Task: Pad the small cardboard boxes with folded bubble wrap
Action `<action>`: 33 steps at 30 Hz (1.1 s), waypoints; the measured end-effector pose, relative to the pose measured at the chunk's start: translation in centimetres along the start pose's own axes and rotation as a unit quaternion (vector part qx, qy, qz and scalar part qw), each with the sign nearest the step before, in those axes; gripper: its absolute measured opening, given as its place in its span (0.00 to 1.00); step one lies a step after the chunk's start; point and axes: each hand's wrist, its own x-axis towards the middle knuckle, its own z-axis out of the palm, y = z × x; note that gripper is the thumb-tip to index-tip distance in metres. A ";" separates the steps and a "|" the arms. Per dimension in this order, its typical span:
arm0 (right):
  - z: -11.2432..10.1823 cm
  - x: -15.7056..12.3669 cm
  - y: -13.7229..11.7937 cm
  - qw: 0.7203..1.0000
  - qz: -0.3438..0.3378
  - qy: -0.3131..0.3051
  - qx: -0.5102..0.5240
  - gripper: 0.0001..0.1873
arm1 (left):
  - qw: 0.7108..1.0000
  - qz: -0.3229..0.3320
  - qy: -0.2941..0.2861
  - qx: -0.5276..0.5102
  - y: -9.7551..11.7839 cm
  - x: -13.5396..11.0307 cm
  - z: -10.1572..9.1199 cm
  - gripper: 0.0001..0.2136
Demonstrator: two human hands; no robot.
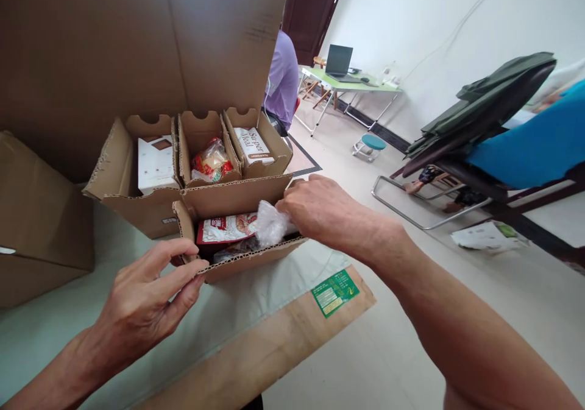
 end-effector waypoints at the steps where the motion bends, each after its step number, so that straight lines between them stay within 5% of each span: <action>1: -0.5 -0.1 -0.1 0.999 -0.022 -0.040 -0.022 0.16 | 1.000 0.001 0.001 -0.001 0.0 -0.1 0.0 0.06; 8: -2.9 -0.6 -1.2 0.984 0.019 -0.142 -0.101 0.13 | 0.999 -0.007 0.029 -0.015 0.1 -0.1 0.5 0.07; 19: -0.1 4.1 -3.8 0.948 0.017 -0.319 -0.010 0.11 | 0.999 -0.005 0.044 -0.018 0.5 -0.6 0.6 0.07; 23: -0.4 3.7 -2.4 0.955 -0.027 -0.247 0.162 0.16 | 0.999 -0.008 0.047 -0.022 0.5 -0.3 0.5 0.08; 29: -0.4 3.0 -2.2 0.918 -0.023 -0.245 0.311 0.14 | 0.998 -0.017 0.052 -0.009 0.6 -0.5 0.6 0.09; 33: -2.4 -2.2 -1.7 0.952 0.149 0.027 0.267 0.15 | 0.985 -0.116 0.123 -0.019 0.9 -2.3 0.8 0.21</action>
